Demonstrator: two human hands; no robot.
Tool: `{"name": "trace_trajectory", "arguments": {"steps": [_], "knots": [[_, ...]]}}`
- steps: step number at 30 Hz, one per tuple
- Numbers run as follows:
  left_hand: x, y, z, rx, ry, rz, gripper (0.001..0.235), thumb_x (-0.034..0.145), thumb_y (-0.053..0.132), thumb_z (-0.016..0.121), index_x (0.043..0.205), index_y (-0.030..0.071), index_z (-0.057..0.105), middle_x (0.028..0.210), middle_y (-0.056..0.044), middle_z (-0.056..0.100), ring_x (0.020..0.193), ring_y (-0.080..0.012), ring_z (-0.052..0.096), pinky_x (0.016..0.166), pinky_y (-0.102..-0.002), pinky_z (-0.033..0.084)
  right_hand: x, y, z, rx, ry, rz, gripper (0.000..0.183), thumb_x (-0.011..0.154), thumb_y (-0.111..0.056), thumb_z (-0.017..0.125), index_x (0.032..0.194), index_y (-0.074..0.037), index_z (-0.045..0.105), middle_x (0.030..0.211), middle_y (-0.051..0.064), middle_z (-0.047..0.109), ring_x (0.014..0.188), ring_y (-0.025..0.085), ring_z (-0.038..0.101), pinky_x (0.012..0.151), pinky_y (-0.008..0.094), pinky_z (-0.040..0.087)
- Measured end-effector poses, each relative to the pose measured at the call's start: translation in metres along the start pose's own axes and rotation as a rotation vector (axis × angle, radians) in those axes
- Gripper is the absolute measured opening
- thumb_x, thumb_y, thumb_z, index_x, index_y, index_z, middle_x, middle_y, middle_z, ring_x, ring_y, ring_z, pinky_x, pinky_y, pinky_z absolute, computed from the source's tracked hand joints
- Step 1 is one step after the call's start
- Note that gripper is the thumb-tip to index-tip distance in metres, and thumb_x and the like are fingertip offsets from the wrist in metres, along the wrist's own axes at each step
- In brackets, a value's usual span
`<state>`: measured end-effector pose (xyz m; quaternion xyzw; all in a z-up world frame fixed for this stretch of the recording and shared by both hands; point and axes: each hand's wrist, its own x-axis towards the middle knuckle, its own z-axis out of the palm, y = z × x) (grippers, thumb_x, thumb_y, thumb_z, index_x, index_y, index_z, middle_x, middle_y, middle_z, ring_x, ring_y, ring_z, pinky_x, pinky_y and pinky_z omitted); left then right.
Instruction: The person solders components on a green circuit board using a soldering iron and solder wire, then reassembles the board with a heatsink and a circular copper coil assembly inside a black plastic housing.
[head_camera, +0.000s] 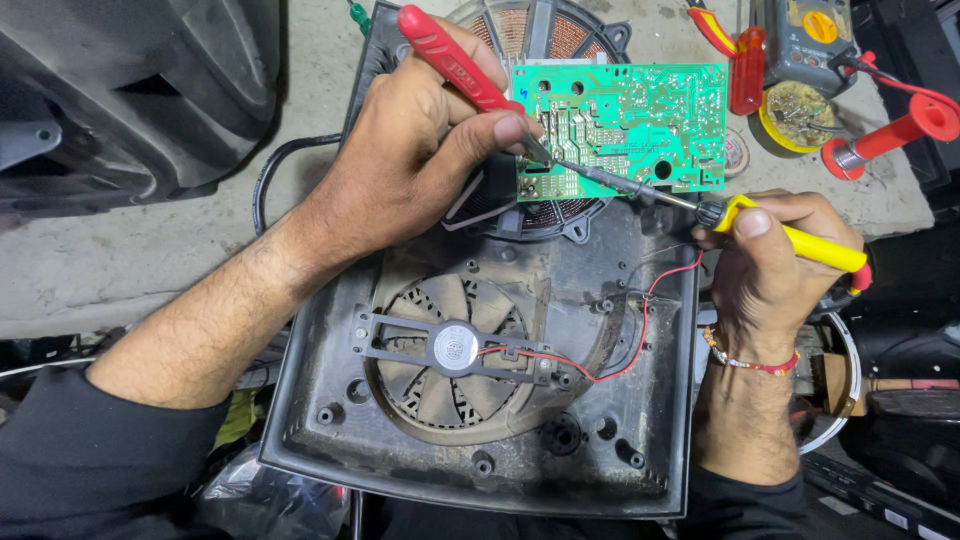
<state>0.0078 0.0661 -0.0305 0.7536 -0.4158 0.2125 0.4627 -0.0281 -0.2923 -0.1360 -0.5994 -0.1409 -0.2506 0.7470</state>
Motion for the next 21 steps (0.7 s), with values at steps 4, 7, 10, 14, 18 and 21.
{"name": "trace_trajectory", "arguments": {"steps": [4, 7, 10, 14, 18, 21], "knots": [[-0.001, 0.005, 0.001, 0.037, -0.048, -0.054, 0.021, 0.11, 0.018, 0.074, 0.1, 0.0, 0.07, 0.12, -0.011, 0.065, 0.11, -0.0223, 0.069, 0.102, -0.035, 0.055, -0.001, 0.0, 0.001, -0.007, 0.003, -0.001, 0.031, 0.104, -0.015, 0.082, 0.096, 0.009, 0.064, 0.088, 0.018, 0.069, 0.071, 0.022, 0.068, 0.069, 0.04, 0.064], [-0.001, 0.017, 0.001, 0.052, -0.042, -0.04, 0.02, 0.107, 0.017, 0.077, 0.104, 0.0, 0.069, 0.108, -0.011, 0.066, 0.099, -0.0224, 0.071, 0.087, -0.032, 0.056, -0.001, -0.002, 0.001, -0.041, -0.01, -0.023, 0.032, 0.104, -0.016, 0.082, 0.096, 0.01, 0.064, 0.088, 0.018, 0.07, 0.069, 0.022, 0.068, 0.068, 0.039, 0.063], [-0.006, 0.038, 0.001, 0.084, -0.053, -0.122, 0.025, 0.095, 0.015, 0.08, 0.102, -0.004, 0.064, 0.093, -0.011, 0.07, 0.079, -0.0222, 0.074, 0.066, -0.032, 0.056, -0.001, -0.004, 0.002, -0.059, -0.035, -0.034, 0.034, 0.105, -0.017, 0.082, 0.096, 0.011, 0.064, 0.085, 0.019, 0.069, 0.068, 0.023, 0.068, 0.067, 0.038, 0.062], [-0.008, 0.067, 0.01, 0.472, -0.166, 0.222, 0.017, 0.095, 0.016, 0.079, 0.093, 0.004, 0.068, 0.08, -0.009, 0.068, 0.065, -0.0217, 0.067, 0.058, -0.035, 0.052, 0.0, -0.007, 0.006, -0.031, -0.039, -0.013, 0.033, 0.104, -0.017, 0.082, 0.097, 0.01, 0.064, 0.085, 0.018, 0.07, 0.068, 0.023, 0.069, 0.069, 0.038, 0.063], [-0.001, 0.09, 0.023, 0.891, -0.183, 0.609, 0.015, 0.09, 0.017, 0.071, 0.097, 0.004, 0.07, 0.09, -0.009, 0.072, 0.076, -0.0179, 0.07, 0.063, -0.027, 0.053, 0.003, -0.009, 0.009, -0.033, -0.063, -0.024, 0.032, 0.107, -0.016, 0.081, 0.096, 0.009, 0.064, 0.085, 0.018, 0.07, 0.068, 0.022, 0.068, 0.07, 0.037, 0.062], [0.001, 0.101, 0.034, 0.899, -0.243, 0.602, 0.019, 0.085, 0.022, 0.068, 0.092, 0.004, 0.068, 0.093, -0.006, 0.071, 0.084, -0.018, 0.072, 0.066, -0.029, 0.054, 0.003, -0.01, 0.008, -0.052, -0.08, -0.026, 0.033, 0.109, -0.016, 0.08, 0.096, 0.009, 0.064, 0.084, 0.018, 0.07, 0.068, 0.021, 0.068, 0.07, 0.036, 0.061]]}}
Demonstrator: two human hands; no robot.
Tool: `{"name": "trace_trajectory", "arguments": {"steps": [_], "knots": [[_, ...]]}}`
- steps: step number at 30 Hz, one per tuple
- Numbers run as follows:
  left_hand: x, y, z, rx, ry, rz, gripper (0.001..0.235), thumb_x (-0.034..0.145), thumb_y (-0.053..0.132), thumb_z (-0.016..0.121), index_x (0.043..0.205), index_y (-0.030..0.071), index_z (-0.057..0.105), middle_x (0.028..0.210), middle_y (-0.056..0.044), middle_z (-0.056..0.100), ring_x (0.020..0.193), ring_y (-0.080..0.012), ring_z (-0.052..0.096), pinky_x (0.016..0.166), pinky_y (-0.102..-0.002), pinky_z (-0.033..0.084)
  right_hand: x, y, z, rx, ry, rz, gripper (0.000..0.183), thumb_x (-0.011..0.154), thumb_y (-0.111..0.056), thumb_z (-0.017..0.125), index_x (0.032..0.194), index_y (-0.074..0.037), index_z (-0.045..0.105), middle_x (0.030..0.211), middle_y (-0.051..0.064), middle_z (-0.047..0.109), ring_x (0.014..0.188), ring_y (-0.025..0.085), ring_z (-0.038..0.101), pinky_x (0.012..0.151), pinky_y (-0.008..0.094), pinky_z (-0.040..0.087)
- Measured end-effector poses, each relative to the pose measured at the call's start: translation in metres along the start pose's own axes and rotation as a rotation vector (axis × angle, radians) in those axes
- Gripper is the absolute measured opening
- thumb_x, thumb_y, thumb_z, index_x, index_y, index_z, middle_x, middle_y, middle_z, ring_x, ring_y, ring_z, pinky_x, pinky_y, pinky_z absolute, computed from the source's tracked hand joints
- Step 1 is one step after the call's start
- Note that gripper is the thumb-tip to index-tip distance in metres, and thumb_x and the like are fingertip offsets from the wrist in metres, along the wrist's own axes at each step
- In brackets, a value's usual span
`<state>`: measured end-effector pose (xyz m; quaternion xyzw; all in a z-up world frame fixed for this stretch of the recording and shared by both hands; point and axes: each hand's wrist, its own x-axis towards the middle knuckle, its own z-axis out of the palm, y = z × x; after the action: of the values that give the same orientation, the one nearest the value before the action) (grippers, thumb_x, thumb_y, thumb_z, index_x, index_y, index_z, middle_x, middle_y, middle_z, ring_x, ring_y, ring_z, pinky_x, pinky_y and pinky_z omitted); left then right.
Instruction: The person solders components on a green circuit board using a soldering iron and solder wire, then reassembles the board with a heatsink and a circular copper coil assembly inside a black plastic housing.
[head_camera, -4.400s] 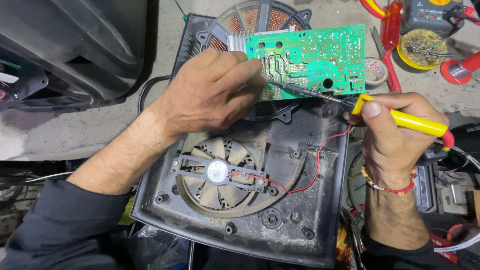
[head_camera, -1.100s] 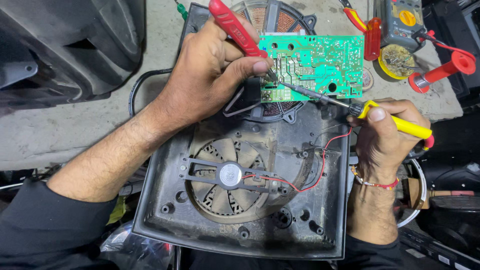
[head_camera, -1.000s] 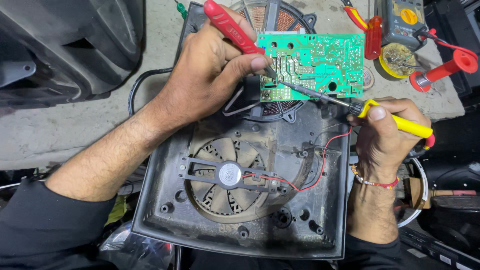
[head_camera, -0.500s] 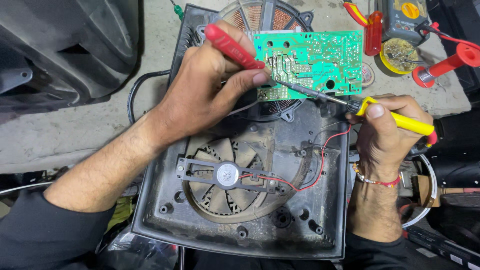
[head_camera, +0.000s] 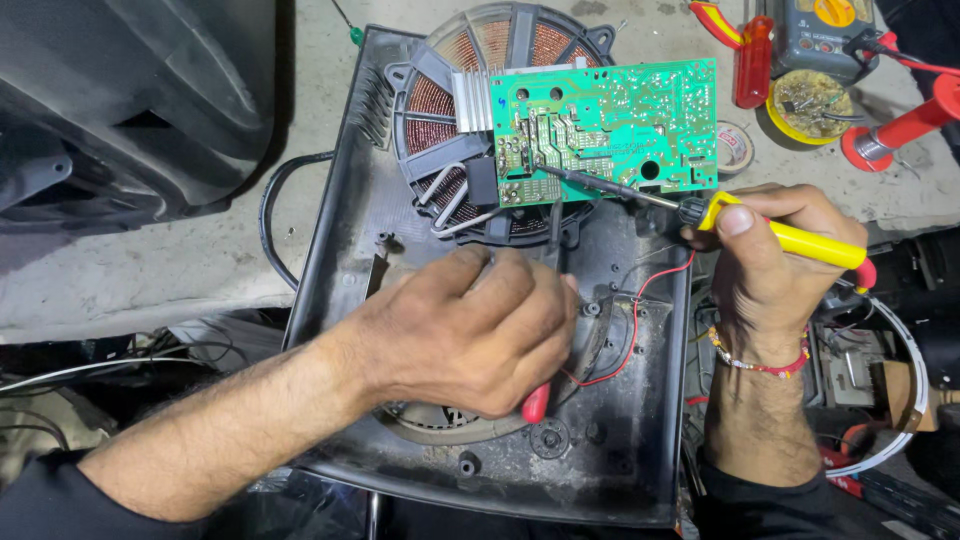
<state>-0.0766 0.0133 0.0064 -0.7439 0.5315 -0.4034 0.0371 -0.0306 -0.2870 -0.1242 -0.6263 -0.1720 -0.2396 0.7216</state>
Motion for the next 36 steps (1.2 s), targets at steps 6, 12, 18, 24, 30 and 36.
{"name": "trace_trajectory", "arguments": {"steps": [6, 12, 18, 24, 30, 36], "knots": [[0.0, 0.01, 0.013, 0.012, -0.094, -0.047, 0.027, 0.086, 0.021, 0.066, 0.101, -0.002, 0.07, 0.109, -0.02, 0.074, 0.102, -0.0301, 0.075, 0.09, -0.039, 0.061, -0.001, 0.002, -0.001, 0.019, -0.002, 0.001, 0.033, 0.108, -0.016, 0.081, 0.096, 0.01, 0.064, 0.084, 0.018, 0.07, 0.068, 0.021, 0.068, 0.07, 0.036, 0.062], [-0.016, 0.007, 0.029, -0.033, -0.096, -0.079, 0.024, 0.093, 0.012, 0.068, 0.106, -0.007, 0.069, 0.111, -0.026, 0.073, 0.107, -0.0356, 0.075, 0.096, -0.042, 0.061, -0.003, 0.008, -0.005, 0.031, 0.018, 0.009, 0.033, 0.108, -0.016, 0.081, 0.097, 0.01, 0.063, 0.085, 0.018, 0.07, 0.069, 0.022, 0.068, 0.071, 0.036, 0.062], [-0.021, 0.004, 0.035, -0.038, -0.062, -0.1, 0.025, 0.091, 0.011, 0.068, 0.106, -0.009, 0.068, 0.109, -0.028, 0.073, 0.105, -0.0369, 0.075, 0.094, -0.043, 0.062, -0.005, 0.016, -0.011, 0.045, 0.034, 0.004, 0.032, 0.107, -0.015, 0.081, 0.099, 0.011, 0.063, 0.089, 0.019, 0.07, 0.07, 0.023, 0.068, 0.071, 0.037, 0.062], [-0.022, 0.003, 0.038, 0.0, -0.084, -0.091, 0.025, 0.089, 0.011, 0.067, 0.105, -0.009, 0.067, 0.108, -0.028, 0.073, 0.103, -0.0369, 0.076, 0.093, -0.043, 0.062, -0.005, 0.018, -0.012, 0.058, 0.058, -0.002, 0.031, 0.105, -0.014, 0.081, 0.099, 0.01, 0.062, 0.09, 0.02, 0.069, 0.07, 0.024, 0.067, 0.07, 0.038, 0.062], [-0.021, 0.005, 0.041, 0.021, -0.068, -0.105, 0.027, 0.09, 0.013, 0.067, 0.105, -0.009, 0.066, 0.106, -0.029, 0.073, 0.102, -0.0384, 0.076, 0.092, -0.044, 0.063, -0.006, 0.017, -0.01, 0.097, 0.054, 0.011, 0.027, 0.105, -0.011, 0.079, 0.102, 0.01, 0.062, 0.093, 0.021, 0.069, 0.074, 0.024, 0.068, 0.073, 0.041, 0.064], [-0.022, 0.007, 0.041, -0.014, -0.052, -0.13, 0.029, 0.089, 0.013, 0.067, 0.106, -0.01, 0.066, 0.105, -0.029, 0.072, 0.102, -0.0395, 0.075, 0.092, -0.045, 0.063, -0.007, 0.017, -0.012, 0.085, 0.064, 0.033, 0.027, 0.104, -0.011, 0.079, 0.101, 0.009, 0.062, 0.091, 0.019, 0.068, 0.075, 0.023, 0.067, 0.072, 0.041, 0.064]]}}
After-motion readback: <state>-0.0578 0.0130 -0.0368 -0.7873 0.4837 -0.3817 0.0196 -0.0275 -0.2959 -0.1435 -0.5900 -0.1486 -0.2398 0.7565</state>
